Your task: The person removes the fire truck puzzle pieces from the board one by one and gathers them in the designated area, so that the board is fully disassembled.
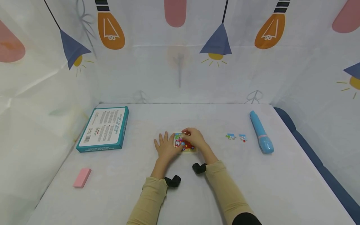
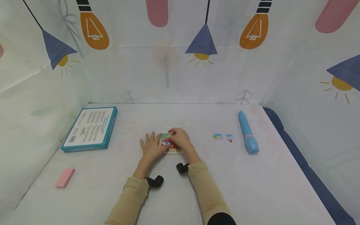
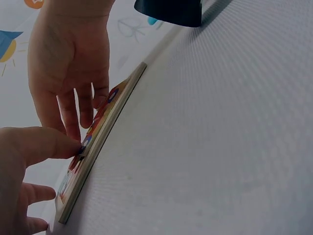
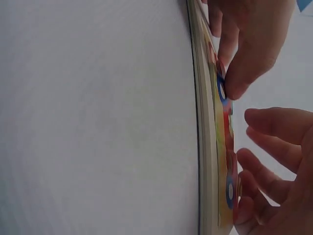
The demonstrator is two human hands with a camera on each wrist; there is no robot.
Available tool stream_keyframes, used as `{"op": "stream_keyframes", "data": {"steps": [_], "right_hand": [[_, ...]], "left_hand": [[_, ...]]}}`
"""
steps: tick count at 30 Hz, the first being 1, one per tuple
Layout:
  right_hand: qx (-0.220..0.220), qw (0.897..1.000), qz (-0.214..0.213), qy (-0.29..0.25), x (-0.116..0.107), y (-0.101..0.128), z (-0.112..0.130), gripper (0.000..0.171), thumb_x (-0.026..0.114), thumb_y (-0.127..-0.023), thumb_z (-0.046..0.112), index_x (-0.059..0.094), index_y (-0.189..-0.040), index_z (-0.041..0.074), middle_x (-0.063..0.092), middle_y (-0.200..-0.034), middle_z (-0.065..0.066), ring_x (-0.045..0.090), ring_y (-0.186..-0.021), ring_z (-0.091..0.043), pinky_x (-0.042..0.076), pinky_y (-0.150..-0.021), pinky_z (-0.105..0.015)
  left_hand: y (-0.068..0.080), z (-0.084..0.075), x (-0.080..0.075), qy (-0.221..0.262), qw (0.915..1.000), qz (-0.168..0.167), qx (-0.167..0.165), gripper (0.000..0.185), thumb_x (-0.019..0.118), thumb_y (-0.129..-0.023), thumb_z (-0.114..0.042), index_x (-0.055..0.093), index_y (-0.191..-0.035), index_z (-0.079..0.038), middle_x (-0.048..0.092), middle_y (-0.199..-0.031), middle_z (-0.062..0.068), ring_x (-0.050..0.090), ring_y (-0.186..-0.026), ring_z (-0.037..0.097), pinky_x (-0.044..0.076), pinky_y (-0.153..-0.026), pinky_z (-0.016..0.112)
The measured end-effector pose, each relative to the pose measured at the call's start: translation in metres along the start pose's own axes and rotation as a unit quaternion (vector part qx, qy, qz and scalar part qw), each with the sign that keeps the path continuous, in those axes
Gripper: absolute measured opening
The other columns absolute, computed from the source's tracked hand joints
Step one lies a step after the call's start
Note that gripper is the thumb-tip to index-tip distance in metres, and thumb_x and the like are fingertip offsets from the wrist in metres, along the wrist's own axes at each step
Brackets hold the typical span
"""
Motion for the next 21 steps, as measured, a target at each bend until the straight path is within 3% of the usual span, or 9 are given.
{"op": "stream_keyframes", "data": {"steps": [5, 8, 21], "right_hand": [[-0.022, 0.995, 0.012, 0.101, 0.006, -0.004, 0.006, 0.042, 0.069, -0.079, 0.025, 0.063, -0.119, 0.011, 0.061, -0.102, -0.014, 0.055, -0.09, -0.025, 0.045, -0.078, -0.037], [-0.016, 0.991, 0.019, 0.133, 0.009, -0.006, 0.007, 0.043, 0.069, -0.079, 0.029, 0.063, -0.118, 0.013, 0.058, -0.104, -0.013, 0.052, -0.089, -0.024, 0.044, -0.074, -0.035], [-0.003, 0.994, 0.028, 0.11, 0.011, -0.011, 0.007, 0.04, 0.072, -0.077, 0.029, 0.062, -0.111, 0.011, 0.055, -0.102, -0.011, 0.05, -0.089, -0.024, 0.044, -0.073, -0.035]], "left_hand": [[0.0, 0.0, -0.001, 0.001, 1.0, 0.001, 0.001, 0.074, 0.059, -0.076, -0.054, 0.043, -0.138, -0.019, 0.026, -0.151, 0.017, 0.01, -0.141, 0.042, 0.002, -0.109, 0.064], [0.001, 0.0, -0.001, 0.008, 1.0, 0.0, 0.003, 0.075, 0.061, -0.075, -0.052, 0.042, -0.139, -0.018, 0.026, -0.151, 0.018, 0.01, -0.141, 0.042, 0.001, -0.109, 0.064], [0.0, 0.001, -0.001, 0.001, 1.0, -0.005, 0.005, 0.077, 0.061, -0.075, -0.055, 0.042, -0.139, -0.016, 0.027, -0.151, 0.017, 0.011, -0.141, 0.042, 0.002, -0.109, 0.063]]}}
Point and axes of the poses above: each hand's wrist, its own y-axis away from the middle knuckle, its own x-axis out of the palm, z = x × y, the point moved 2 cm from there along -y, towards the middle knuckle
